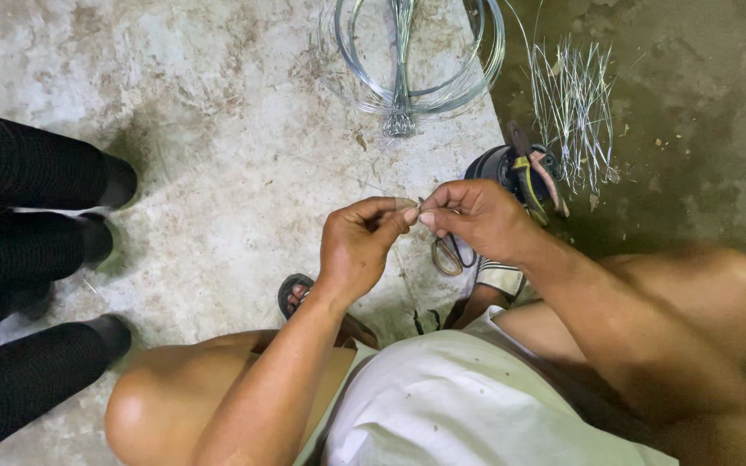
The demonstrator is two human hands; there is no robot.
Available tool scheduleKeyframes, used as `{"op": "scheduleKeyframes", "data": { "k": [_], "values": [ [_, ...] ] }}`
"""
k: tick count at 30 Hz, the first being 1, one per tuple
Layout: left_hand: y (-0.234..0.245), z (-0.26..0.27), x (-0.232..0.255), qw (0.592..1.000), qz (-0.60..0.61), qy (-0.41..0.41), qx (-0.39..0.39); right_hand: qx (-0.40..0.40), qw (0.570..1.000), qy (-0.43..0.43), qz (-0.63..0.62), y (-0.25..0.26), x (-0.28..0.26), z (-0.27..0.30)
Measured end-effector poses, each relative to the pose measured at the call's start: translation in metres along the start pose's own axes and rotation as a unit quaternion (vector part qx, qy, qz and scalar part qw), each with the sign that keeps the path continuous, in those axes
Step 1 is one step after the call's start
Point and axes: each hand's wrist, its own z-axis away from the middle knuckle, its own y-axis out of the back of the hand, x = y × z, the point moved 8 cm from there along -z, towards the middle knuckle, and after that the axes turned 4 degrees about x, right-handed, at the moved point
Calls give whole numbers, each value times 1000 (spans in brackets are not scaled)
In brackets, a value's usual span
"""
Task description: The person sits on the floor and repeatedly bends thin metal wire into small loops using pliers. They cut the wire, form a loop, and place the finished pieces into a nearby pile.
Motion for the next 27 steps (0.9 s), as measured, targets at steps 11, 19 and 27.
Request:
{"op": "scheduleKeyframes", "data": {
  "k": [11,19,27],
  "values": [
    [1,6,12,998,-44,-35,35,26,999,-19,-19,8,9,-1],
    [0,8,10,997,-57,-40,30,26,998,-45,-28,9,15,1],
    [-1,9,11,997,-59,-38,33,38,998,-59,-4,11,14,1]
  ]
}}
